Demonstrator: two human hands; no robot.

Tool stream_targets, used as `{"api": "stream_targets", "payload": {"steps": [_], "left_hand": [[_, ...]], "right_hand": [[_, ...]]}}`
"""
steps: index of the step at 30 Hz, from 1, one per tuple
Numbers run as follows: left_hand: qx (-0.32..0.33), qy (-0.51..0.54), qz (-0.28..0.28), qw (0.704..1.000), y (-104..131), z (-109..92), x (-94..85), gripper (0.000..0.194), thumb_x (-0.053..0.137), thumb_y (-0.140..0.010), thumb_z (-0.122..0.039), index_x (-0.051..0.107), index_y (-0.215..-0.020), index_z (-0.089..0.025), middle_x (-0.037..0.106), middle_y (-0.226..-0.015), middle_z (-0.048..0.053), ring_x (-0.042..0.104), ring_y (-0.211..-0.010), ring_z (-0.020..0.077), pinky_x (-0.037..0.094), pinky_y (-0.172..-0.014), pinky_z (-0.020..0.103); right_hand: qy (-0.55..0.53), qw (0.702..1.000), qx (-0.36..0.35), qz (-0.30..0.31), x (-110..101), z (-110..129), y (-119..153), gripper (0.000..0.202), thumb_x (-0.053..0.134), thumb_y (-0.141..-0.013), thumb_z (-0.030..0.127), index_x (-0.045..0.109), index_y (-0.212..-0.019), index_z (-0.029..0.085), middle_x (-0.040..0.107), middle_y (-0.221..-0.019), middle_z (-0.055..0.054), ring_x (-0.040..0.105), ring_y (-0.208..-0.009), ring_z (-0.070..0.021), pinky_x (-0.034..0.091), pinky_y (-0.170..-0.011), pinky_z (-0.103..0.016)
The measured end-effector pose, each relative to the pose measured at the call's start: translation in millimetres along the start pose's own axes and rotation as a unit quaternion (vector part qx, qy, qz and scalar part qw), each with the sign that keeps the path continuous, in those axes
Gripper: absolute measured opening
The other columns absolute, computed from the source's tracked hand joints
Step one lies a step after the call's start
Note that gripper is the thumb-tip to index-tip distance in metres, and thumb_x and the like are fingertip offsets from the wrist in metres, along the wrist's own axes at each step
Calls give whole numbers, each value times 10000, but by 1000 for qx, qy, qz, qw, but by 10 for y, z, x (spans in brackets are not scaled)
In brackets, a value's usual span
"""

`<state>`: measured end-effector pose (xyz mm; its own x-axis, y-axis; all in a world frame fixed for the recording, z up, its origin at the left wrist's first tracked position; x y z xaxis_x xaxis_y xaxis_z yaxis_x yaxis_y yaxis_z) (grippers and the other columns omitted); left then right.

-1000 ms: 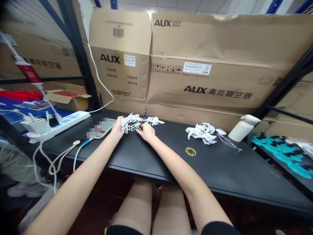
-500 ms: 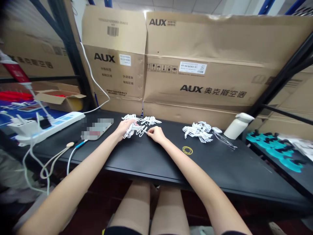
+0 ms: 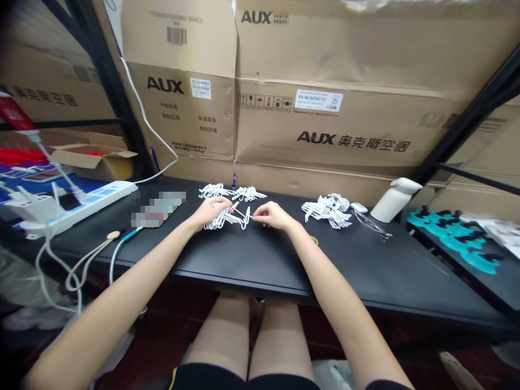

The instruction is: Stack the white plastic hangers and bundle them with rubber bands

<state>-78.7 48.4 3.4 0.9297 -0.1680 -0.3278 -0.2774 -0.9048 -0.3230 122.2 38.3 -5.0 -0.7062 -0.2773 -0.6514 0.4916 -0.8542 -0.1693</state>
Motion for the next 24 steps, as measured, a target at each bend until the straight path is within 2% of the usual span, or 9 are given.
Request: {"api": "stream_targets", "payload": {"steps": [4, 11, 18, 24], "left_hand": [[29, -23, 12, 999, 17, -74, 23, 290, 572, -800, -416, 681, -701, -167, 712, -771, 51, 632, -819, 203, 449, -860, 321], [31, -38, 8, 999, 34, -124, 32, 282, 570, -794, -422, 670, -719, -170, 706, -756, 45, 626, -793, 204, 446, -840, 318], [52, -48, 4, 998, 38, -145, 49, 268, 566, -795, -419, 658, -723, -178, 700, -750, 39, 630, -803, 202, 443, -865, 318], [43, -39, 6, 998, 38, -126, 71, 259, 573, -798, -408, 659, -752, -169, 699, -731, 44, 630, -781, 200, 450, -852, 329]], "right_hand": [[-19, 1000, -19, -3, 78, 89, 1, 318, 654, -750, 429, 707, -802, 120, 647, -619, -27, 541, -474, -109, 471, -463, -230], [-36, 998, -39, -18, 179, 210, 9, 291, 637, -771, 414, 695, -792, 129, 654, -698, -36, 546, -498, -102, 468, -457, -214], [-34, 999, -31, -23, 231, 228, 1, 284, 623, -778, 401, 701, -790, 128, 604, -579, -9, 498, -447, -96, 430, -445, -219], [-30, 998, -39, -40, 210, 263, 18, 310, 631, -754, 423, 716, -782, 126, 667, -711, -47, 508, -492, -107, 420, -430, -223]]}}
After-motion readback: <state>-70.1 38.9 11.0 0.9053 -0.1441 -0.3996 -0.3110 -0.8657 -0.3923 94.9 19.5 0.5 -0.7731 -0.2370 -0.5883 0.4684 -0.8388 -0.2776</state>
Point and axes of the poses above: each hand's wrist, its own y-axis away from the middle knuckle, its own x-axis out of the palm, z = x × y, the point moved 6 cm from there along -y, towards the middle knuckle
